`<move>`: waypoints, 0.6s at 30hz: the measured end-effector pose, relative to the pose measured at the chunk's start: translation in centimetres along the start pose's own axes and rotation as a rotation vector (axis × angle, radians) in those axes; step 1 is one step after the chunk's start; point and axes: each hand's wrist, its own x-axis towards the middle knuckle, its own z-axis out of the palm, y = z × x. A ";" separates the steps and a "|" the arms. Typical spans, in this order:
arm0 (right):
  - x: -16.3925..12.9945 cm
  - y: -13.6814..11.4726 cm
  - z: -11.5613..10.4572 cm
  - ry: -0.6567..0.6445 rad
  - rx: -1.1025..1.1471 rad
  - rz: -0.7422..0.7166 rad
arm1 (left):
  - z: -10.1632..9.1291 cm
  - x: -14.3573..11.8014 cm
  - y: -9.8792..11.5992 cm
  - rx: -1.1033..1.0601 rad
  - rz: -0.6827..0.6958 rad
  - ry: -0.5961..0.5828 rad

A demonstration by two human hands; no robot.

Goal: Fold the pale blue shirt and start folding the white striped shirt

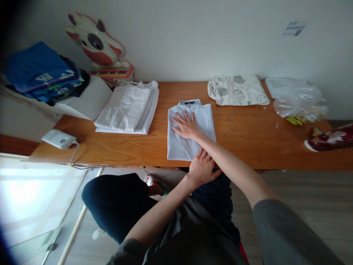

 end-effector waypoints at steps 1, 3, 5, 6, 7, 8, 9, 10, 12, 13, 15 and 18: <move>0.0 -0.1 0.0 -0.002 -0.004 0.002 | 0.2 0.0 0.0 0.005 -0.001 0.005; -0.2 -0.2 -0.3 -0.007 -0.011 0.007 | 0.4 -0.1 0.0 0.015 0.013 0.007; -0.3 -0.3 -0.7 -0.002 -0.010 0.015 | 0.6 -0.1 -0.2 0.031 0.033 -0.006; -0.4 -0.4 -0.9 0.007 -0.006 0.021 | 0.6 -0.1 -0.2 0.045 0.042 -0.012; -0.5 -0.4 -1.1 0.022 -0.001 0.031 | 0.7 -0.2 -0.3 0.062 0.049 -0.014; -0.6 -0.4 -1.4 0.042 0.004 0.043 | 0.7 -0.2 -0.4 0.077 0.054 -0.012; -0.8 -0.3 -1.6 0.069 0.009 0.055 | 0.7 -0.2 -0.4 0.091 0.057 -0.006; -0.9 -0.3 -1.9 0.100 0.013 0.065 | 0.7 -0.3 -0.4 0.102 0.059 0.001; -1.0 -0.1 -2.2 0.156 0.021 0.069 | 0.7 -0.3 -0.4 0.115 0.065 0.006; -1.1 0.0 -2.3 0.178 0.024 0.062 | 0.7 -0.3 -0.4 0.119 0.067 0.005; -1.1 0.1 -2.5 0.216 0.026 0.043 | 0.7 -0.2 -0.4 0.125 0.068 0.001; -1.3 0.3 -2.9 0.272 0.025 0.049 | 0.6 -0.2 -0.4 0.116 0.057 0.004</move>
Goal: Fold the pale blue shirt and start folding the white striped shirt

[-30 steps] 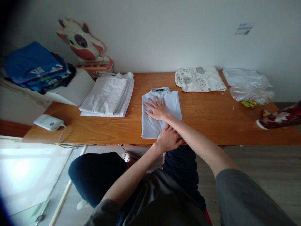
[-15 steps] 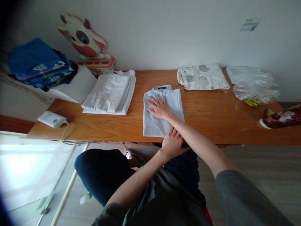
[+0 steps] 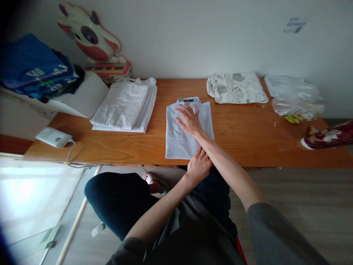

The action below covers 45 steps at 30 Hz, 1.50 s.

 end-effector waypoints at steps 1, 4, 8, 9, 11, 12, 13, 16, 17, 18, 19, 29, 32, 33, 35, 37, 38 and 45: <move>-0.1 0.1 -0.3 0.024 -0.002 0.022 | -0.1 0.0 0.0 -0.010 -0.005 0.000; -0.4 0.4 -1.4 0.094 -0.014 0.141 | -0.5 -0.2 0.1 -0.061 -0.005 -0.001; -1.0 1.5 -2.5 0.122 -0.028 0.306 | -1.1 -0.5 0.1 -0.108 -0.006 -0.001; -1.2 1.9 -2.4 0.112 -0.027 0.332 | -1.1 -0.6 0.1 -0.109 -0.007 0.001; -1.5 2.6 -1.7 0.071 -0.024 0.367 | -1.1 -0.6 0.1 -0.105 -0.010 0.010; -1.6 3.0 -1.2 0.043 -0.024 0.377 | -1.0 -0.6 0.2 -0.102 -0.013 0.015; -1.7 3.3 -0.6 0.015 -0.027 0.386 | -1.0 -0.6 0.2 -0.100 -0.016 0.018; -1.8 4.3 0.9 -0.049 -0.047 0.407 | -0.9 -0.6 0.3 -0.100 -0.018 0.016; -1.8 4.5 1.2 -0.065 -0.058 0.411 | -0.9 -0.6 0.3 -0.102 -0.019 0.013; -1.7 4.7 1.4 -0.082 -0.075 0.412 | -1.0 -0.6 0.4 -0.106 -0.022 0.011; -1.6 4.9 1.4 -0.101 -0.096 0.411 | -1.0 -0.6 0.4 -0.113 -0.027 0.010; -1.3 5.0 1.1 -0.196 -0.203 0.396 | -1.5 -1.6 1.4 -0.208 -0.059 0.011; -1.4 5.4 0.9 -0.172 -0.200 0.366 | -2.0 -3.2 2.4 -0.273 -0.073 0.034; -1.5 5.3 0.8 -0.164 -0.196 0.356 | -2.3 -3.9 2.6 -0.312 -0.080 0.047; -1.7 4.6 0.3 -0.136 -0.187 0.321 | -3.1 -5.4 2.5 -0.388 -0.123 0.084; -1.9 2.8 -0.2 -0.091 -0.172 0.246 | -3.8 -6.9 1.8 -0.409 -0.239 0.137; -2.0 1.6 -0.4 -0.076 -0.157 0.191 | -4.0 -7.5 1.3 -0.389 -0.326 0.169; -0.4 -5.9 2.2 -0.239 -0.060 -0.032 | -2.1 -10.0 -0.4 -0.191 -0.612 0.190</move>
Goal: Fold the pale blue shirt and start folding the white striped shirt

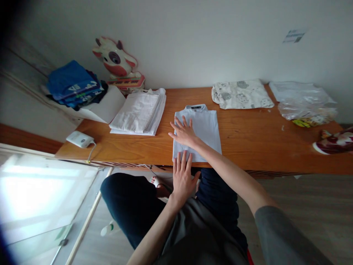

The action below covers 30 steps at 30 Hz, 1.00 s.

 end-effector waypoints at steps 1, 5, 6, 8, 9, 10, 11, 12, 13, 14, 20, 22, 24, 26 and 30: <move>0.7 -0.1 0.5 -0.027 -0.003 0.024 | 0.3 -0.2 0.0 0.016 0.005 -0.002; 2.7 0.9 2.4 -0.040 -0.024 0.100 | 0.4 -0.7 0.0 0.044 0.005 -0.004; 3.0 1.2 2.7 -0.031 -0.027 0.104 | 0.3 -0.6 -0.1 0.038 0.008 -0.005; 3.6 1.6 3.0 -0.016 -0.024 0.105 | 0.1 -0.5 -0.2 0.000 0.016 -0.002; 3.9 1.7 3.1 -0.009 -0.021 0.105 | 0.0 -0.5 -0.3 -0.036 0.017 0.009; 4.1 1.8 3.1 -0.002 -0.017 0.107 | 0.0 -0.5 -0.4 -0.088 0.012 0.031; 4.4 1.8 3.1 0.009 -0.014 0.109 | -0.1 -0.6 -0.6 -0.164 0.003 0.067; 4.6 1.8 3.1 0.021 -0.013 0.111 | -0.1 -0.7 -0.8 -0.271 -0.019 0.114; 4.7 1.7 3.0 0.034 -0.012 0.112 | -0.2 -0.9 -1.0 -0.411 -0.065 0.169; 4.7 1.6 3.0 0.046 -0.010 0.110 | -0.1 -1.2 -1.3 -0.574 -0.140 0.226; 2.3 0.2 3.0 0.074 -0.022 0.051 | 1.4 -3.1 -2.4 -1.275 -0.714 0.308; 1.1 -0.4 2.9 0.069 -0.030 0.031 | 2.4 -3.5 -2.3 -1.320 -0.763 0.190; 0.1 -1.0 2.8 0.056 -0.033 0.014 | 3.1 -3.8 -2.1 -1.322 -0.786 0.109; -0.6 -1.4 2.6 0.038 -0.030 0.004 | 3.5 -3.9 -1.8 -1.322 -0.808 0.102; -1.0 -1.8 2.4 0.012 -0.015 0.007 | 3.3 -3.8 -1.5 -1.376 -0.795 0.145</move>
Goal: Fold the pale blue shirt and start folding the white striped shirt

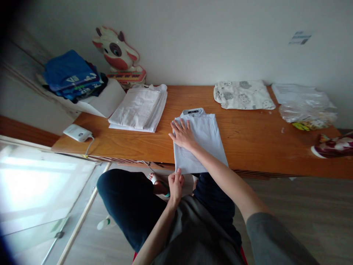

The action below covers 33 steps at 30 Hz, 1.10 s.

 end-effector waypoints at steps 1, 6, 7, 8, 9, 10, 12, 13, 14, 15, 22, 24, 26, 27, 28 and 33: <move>0.0 0.0 0.0 0.002 0.002 -0.001 | 0.0 0.0 0.1 -0.025 0.006 0.004; 0.4 0.5 -0.1 -0.007 0.003 -0.007 | -0.3 0.2 0.0 -0.067 0.028 0.031; 0.6 0.6 -0.1 -0.012 0.004 -0.007 | -0.3 0.3 0.0 -0.064 0.030 0.018; 0.9 0.7 -0.1 -0.016 0.005 -0.008 | -0.3 0.4 0.0 -0.064 0.031 0.007; 1.2 0.7 -0.1 -0.017 0.004 -0.007 | -0.3 0.5 0.0 -0.065 0.033 0.000; 1.4 0.8 0.0 -0.016 0.002 -0.005 | -0.2 0.7 0.1 -0.065 0.037 0.001; 2.0 0.7 0.0 -0.013 -0.002 0.004 | 0.0 0.9 0.2 -0.054 0.063 0.037; 2.2 0.7 0.0 -0.011 -0.001 0.012 | 0.0 0.9 0.3 -0.044 0.081 0.066; 2.3 0.7 0.0 -0.009 0.002 0.021 | 0.0 0.9 0.2 -0.033 0.097 0.094; 2.4 0.6 0.0 -0.006 0.006 0.028 | 0.0 0.7 0.1 -0.023 0.114 0.121; 2.1 0.5 0.4 0.029 0.007 0.037 | -1.0 -1.3 -1.6 0.050 0.121 0.047; 2.2 0.3 0.6 0.030 0.008 0.046 | -0.3 -1.1 -1.2 0.068 0.066 -0.048; 2.4 0.2 0.5 0.031 0.007 0.064 | 0.9 -0.5 -0.5 0.078 0.020 -0.117; 2.5 0.4 0.4 0.021 0.010 0.070 | 1.5 -0.1 -0.1 0.081 -0.005 -0.121; 2.7 0.6 0.2 -0.005 0.021 0.071 | 1.9 0.3 0.4 0.083 -0.030 -0.104; 2.1 2.7 -1.6 -0.180 0.078 -0.053 | 0.8 1.5 1.5 0.148 0.006 0.065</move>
